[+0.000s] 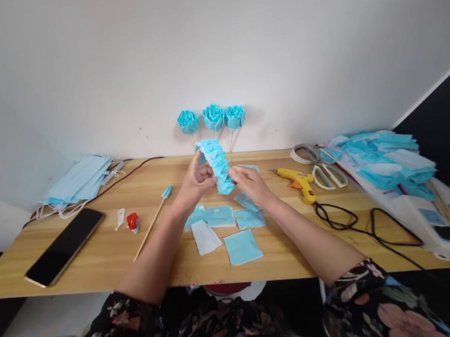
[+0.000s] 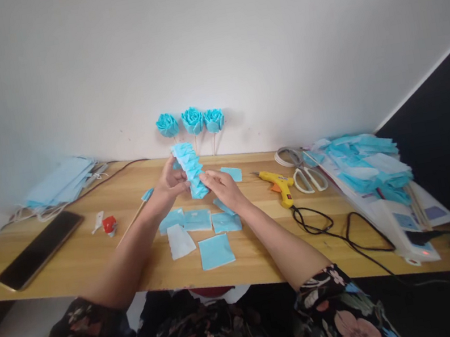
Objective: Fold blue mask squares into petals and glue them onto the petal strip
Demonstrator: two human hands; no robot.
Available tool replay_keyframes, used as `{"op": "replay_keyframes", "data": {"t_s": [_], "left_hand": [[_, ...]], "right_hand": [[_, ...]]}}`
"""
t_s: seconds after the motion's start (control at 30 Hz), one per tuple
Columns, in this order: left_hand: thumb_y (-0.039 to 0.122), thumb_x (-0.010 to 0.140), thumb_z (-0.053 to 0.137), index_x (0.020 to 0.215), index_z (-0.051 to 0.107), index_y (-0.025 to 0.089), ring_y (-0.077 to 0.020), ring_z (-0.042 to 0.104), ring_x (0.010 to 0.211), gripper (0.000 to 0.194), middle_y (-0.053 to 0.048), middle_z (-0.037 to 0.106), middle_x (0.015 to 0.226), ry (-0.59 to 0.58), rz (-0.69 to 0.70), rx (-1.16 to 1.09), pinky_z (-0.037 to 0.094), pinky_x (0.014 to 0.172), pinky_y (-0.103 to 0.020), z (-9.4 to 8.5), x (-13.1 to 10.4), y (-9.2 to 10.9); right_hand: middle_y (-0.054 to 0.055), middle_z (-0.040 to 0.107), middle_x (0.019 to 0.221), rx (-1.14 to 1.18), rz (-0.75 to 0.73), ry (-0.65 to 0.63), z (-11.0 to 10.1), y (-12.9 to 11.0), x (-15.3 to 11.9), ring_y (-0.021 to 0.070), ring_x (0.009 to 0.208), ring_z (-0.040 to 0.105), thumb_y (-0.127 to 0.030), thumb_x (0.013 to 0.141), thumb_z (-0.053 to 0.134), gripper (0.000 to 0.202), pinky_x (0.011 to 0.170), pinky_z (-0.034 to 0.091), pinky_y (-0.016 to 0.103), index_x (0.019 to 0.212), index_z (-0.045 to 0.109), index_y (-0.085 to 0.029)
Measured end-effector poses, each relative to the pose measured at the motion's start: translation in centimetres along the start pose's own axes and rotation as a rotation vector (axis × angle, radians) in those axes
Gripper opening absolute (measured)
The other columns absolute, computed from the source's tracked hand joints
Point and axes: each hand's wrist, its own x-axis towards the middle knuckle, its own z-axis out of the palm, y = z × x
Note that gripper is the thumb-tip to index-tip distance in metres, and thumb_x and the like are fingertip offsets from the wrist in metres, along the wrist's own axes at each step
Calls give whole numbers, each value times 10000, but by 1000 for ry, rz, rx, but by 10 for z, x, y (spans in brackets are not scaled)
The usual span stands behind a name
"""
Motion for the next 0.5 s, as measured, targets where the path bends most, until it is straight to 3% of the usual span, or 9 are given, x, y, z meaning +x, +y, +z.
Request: {"op": "replay_keyframes", "data": {"t_s": [0.17,0.37,0.5], "left_hand": [[319,696,874,1599,229,233,-149,592,713,1113,5,628,798,4,-45,-25,472,653,-275,3,-2,4],[307,686,862,1595,217,233,-137,583,705,1118,16,634,796,65,4,-64,457,648,-261,-3,2,1],[285,717,825,1594,208,259,-128,580,683,1073,26,628,799,123,33,-61,457,649,-266,-4,5,-2]], "right_hand": [[-30,523,695,27,74,-17,3,3,-1,139,669,477,-528,837,660,344,663,416,273,737,560,-215],[22,640,765,217,101,-31,0,9,3,177,722,600,-669,880,569,473,718,505,320,767,645,-216],[25,688,783,180,97,-106,1,8,3,164,717,636,-608,887,613,417,744,509,309,810,683,-204]]}}
